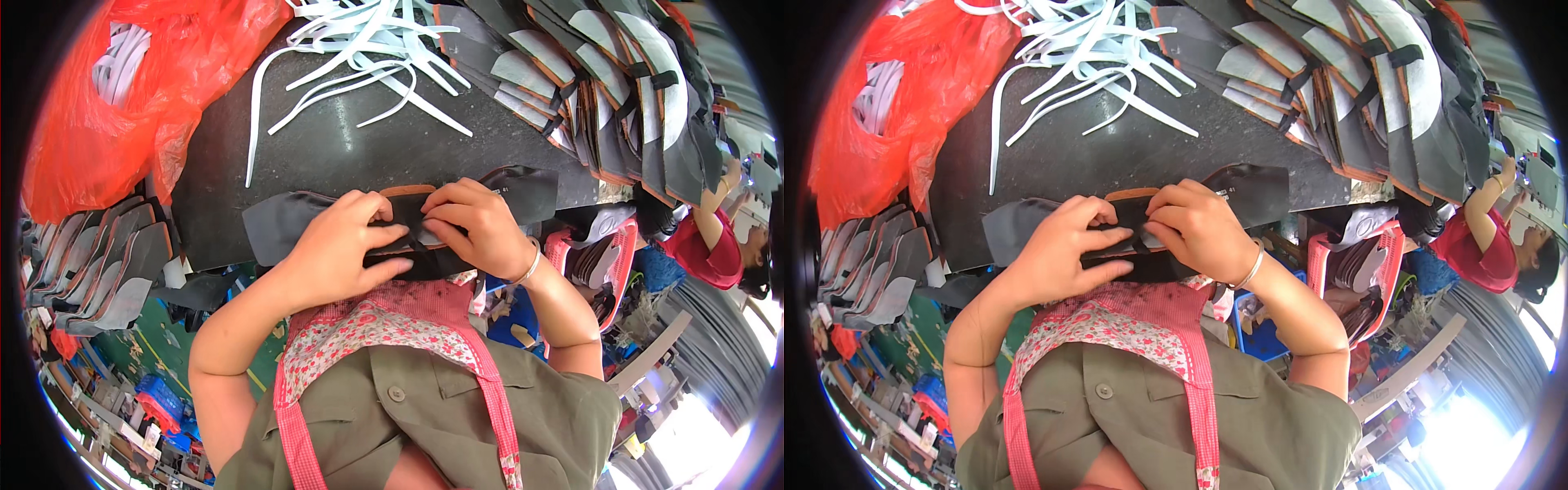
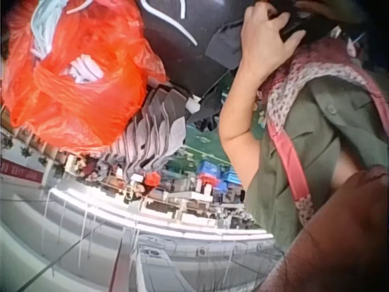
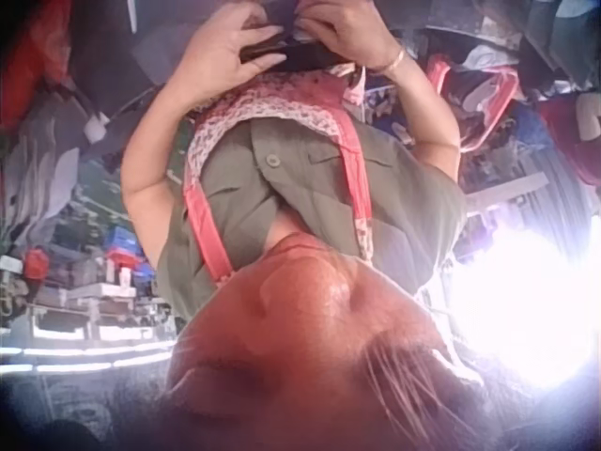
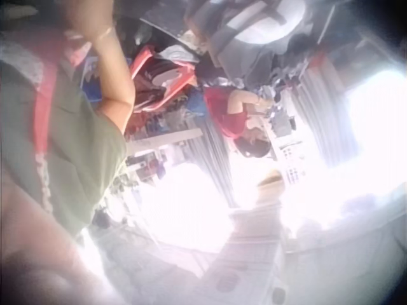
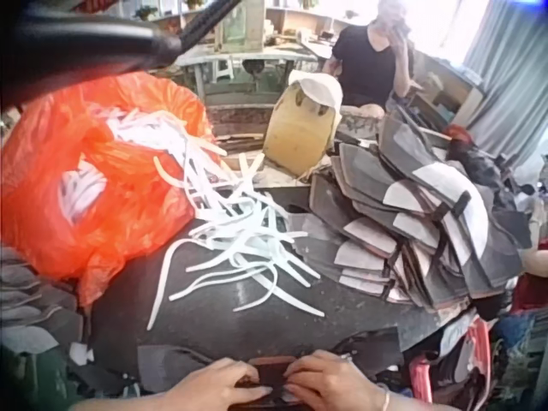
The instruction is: The person applies adhesive strips and fabric lining to shoe upper components by hand at a manufacturing workstation.
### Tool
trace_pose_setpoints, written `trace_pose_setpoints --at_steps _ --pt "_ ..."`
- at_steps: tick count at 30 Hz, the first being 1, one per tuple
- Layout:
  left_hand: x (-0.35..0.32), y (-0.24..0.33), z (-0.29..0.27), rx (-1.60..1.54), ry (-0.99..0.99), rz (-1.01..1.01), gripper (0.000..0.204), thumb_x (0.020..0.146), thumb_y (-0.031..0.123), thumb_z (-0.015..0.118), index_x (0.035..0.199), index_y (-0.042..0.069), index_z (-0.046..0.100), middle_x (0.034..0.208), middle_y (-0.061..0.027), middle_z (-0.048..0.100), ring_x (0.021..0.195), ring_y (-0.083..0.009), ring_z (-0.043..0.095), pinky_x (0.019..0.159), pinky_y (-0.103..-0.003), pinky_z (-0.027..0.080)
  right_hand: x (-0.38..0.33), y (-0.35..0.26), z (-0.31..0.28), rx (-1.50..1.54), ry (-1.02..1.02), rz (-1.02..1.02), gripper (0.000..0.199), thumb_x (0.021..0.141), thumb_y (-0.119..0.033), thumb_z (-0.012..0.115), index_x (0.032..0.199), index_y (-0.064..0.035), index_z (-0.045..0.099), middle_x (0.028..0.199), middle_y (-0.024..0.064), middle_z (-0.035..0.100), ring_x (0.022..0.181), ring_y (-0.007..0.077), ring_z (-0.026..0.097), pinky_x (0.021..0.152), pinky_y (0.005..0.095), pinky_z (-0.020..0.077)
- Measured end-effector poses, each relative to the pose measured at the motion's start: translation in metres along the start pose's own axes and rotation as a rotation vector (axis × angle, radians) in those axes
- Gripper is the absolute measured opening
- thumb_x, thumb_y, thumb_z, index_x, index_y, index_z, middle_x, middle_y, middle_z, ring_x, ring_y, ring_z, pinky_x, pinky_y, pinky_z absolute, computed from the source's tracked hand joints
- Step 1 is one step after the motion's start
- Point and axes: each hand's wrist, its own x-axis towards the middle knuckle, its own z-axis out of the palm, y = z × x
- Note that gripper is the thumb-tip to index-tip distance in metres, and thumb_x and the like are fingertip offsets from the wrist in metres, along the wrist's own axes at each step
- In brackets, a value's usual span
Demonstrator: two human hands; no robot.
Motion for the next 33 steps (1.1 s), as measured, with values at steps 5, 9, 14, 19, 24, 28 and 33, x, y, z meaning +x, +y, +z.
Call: trace_pose_setpoints --at_steps 5,9,14,19,24,28,33 --pt "-0.005 0.013 0.006 0.235 -0.01 0.01 0.044 0.074 0.018 0.076 0.114 0.005 0.066 0.12 -0.0147 0.051 0.112 -0.0332 0.049 0.093 -0.04 0.048 0.02 -0.002 -0.023 -0.047 -0.187 -0.104 0.017 0.073 -0.013 0.076 0.087 -0.0061 0.07 0.094 0.0074 0.061 0.085 0.028 0.058 0.075 0.0388 0.0474" --pt "-0.007 -0.002 0.023 0.419 0.077 0.166 0.039 0.077 0.011 0.059 0.115 0.001 0.063 0.116 -0.0165 0.053 0.112 -0.0353 0.05 0.09 -0.042 0.048 0.016 -0.003 -0.022 -0.078 -0.279 -0.24 0.025 0.066 -0.017 0.08 0.085 -0.0076 0.067 0.107 0.0077 0.055 0.089 0.0288 0.053 0.079 0.0399 0.0456" --pt "-0.016 -0.005 0.032 0.465 0.1 0.203 0.035 0.074 0.012 0.065 0.107 0.002 0.067 0.111 -0.0124 0.056 0.106 -0.0306 0.052 0.087 -0.04 0.048 0.006 0.002 -0.006 -0.092 -0.303 -0.285 0.043 0.067 -0.02 0.08 0.104 -0.0037 0.065 0.107 0.0111 0.054 0.095 0.0306 0.052 0.083 0.0398 0.0478" --pt "-0.015 0.001 0.03 0.478 0.141 0.248 0.03 0.077 0.023 0.074 0.102 0.007 0.069 0.107 -0.0082 0.058 0.104 -0.027 0.054 0.085 -0.039 0.049 0.004 -0.003 -0.009 -0.2 -0.343 -0.285 0.032 0.077 -0.024 0.074 0.101 -0.0046 0.068 0.107 0.01 0.054 0.098 0.0289 0.053 0.081 0.039 0.0482" --pt "-0.008 -0.001 0.022 0.384 0.172 0.246 0.028 0.082 0.022 0.07 0.102 0.002 0.069 0.105 -0.009 0.061 0.102 -0.0278 0.056 0.087 -0.039 0.048 0.006 0.004 -0.005 -0.175 -0.228 -0.308 0.021 0.081 -0.024 0.071 0.087 -0.0038 0.069 0.103 0.0077 0.056 0.099 0.0259 0.053 0.078 0.0379 0.049" --pt "-0.005 -0.017 0.027 0.3 0.174 0.239 0.023 0.082 0.02 0.069 0.099 0.004 0.07 0.103 -0.0093 0.063 0.099 -0.0282 0.058 0.087 -0.039 0.05 0.009 0.005 -0.002 -0.182 -0.206 -0.288 0.017 0.082 -0.022 0.07 0.085 -0.0052 0.068 0.1 0.0045 0.058 0.096 0.0246 0.054 0.077 0.0376 0.049" --pt "-0.006 -0.009 0.023 0.331 0.216 0.244 0.021 0.078 0.016 0.07 0.098 0.01 0.072 0.106 -0.0081 0.063 0.096 -0.0285 0.06 0.084 -0.038 0.052 0.009 0.006 0.004 -0.135 -0.101 -0.229 0.011 0.081 -0.017 0.068 0.084 -0.0058 0.069 0.095 0.002 0.061 0.095 0.0244 0.054 0.077 0.0368 0.049"
